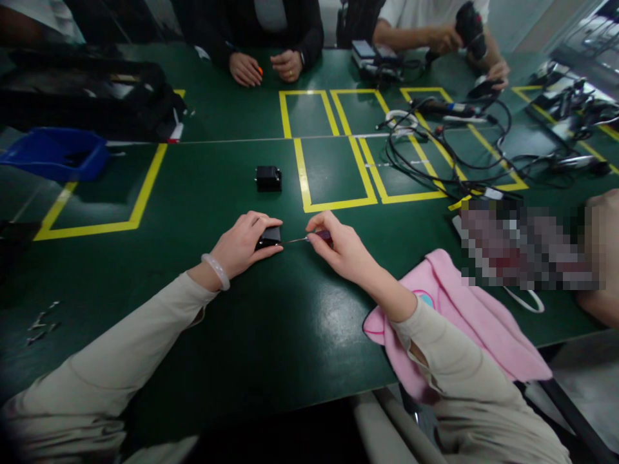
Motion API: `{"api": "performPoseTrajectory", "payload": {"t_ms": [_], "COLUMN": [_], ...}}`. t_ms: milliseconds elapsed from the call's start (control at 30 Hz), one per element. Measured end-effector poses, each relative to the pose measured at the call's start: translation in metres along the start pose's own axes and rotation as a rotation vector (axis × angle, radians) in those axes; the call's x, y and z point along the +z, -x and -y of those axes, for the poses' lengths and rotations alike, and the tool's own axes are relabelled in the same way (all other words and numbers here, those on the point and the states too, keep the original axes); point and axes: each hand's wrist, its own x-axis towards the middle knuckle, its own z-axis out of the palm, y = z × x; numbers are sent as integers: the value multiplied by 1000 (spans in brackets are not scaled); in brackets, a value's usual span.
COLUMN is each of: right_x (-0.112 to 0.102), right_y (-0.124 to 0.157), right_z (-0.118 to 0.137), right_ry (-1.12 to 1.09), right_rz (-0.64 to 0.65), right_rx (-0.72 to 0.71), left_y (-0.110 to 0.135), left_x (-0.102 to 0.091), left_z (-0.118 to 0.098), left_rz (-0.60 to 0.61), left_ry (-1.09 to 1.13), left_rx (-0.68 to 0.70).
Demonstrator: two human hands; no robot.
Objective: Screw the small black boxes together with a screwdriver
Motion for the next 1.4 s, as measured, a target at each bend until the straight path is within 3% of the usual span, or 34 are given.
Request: {"api": "performPoseTrajectory", "payload": {"t_ms": [933, 1400], "right_x": [6, 7], "right_y": [0, 1], "right_z": [-9, -13], "right_ry": [-146, -187], "right_rz": [-60, -75], "right_rx": [139, 125], "left_y": [1, 1], "left_x": [1, 2], "left_z": [1, 3], "left_rz": [-5, -8], "left_ry": [-15, -9], "left_rx": [14, 11]}}
